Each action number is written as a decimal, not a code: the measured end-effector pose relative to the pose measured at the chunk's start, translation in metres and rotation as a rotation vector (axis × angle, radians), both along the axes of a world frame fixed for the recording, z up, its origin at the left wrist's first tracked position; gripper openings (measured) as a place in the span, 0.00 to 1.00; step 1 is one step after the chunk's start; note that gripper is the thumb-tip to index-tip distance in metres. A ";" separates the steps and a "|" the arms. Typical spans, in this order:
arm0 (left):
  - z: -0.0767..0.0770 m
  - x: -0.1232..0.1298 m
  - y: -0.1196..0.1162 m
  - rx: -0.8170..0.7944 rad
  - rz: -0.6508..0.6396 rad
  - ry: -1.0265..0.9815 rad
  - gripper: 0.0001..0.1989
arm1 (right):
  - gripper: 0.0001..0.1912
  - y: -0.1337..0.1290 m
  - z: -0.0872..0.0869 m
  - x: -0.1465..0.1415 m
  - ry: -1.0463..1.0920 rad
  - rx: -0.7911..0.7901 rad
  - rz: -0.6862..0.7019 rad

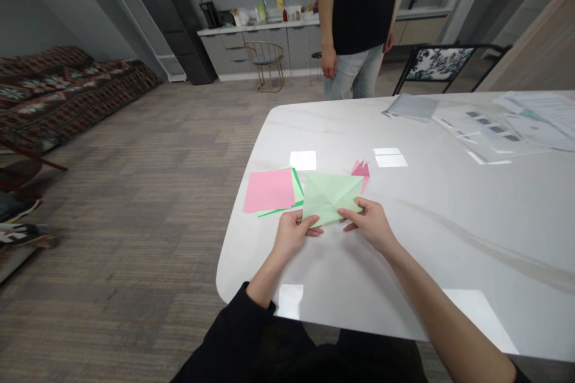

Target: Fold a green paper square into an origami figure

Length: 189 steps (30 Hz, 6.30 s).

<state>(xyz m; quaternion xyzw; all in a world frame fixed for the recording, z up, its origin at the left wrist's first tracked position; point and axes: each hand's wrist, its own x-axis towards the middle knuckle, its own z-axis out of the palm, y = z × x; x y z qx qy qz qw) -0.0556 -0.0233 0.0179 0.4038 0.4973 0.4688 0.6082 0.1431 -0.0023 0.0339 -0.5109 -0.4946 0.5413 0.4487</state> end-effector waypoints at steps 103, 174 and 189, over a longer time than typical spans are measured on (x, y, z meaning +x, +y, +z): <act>0.010 0.027 -0.011 -0.191 0.101 -0.232 0.16 | 0.30 -0.048 -0.024 0.018 -0.218 0.311 0.159; 0.013 0.025 0.012 0.214 -0.141 0.067 0.14 | 0.18 -0.037 -0.011 0.009 -0.036 -0.051 0.330; 0.001 0.025 0.014 0.038 -0.128 -0.030 0.16 | 0.16 -0.036 -0.010 0.008 -0.101 -0.009 0.306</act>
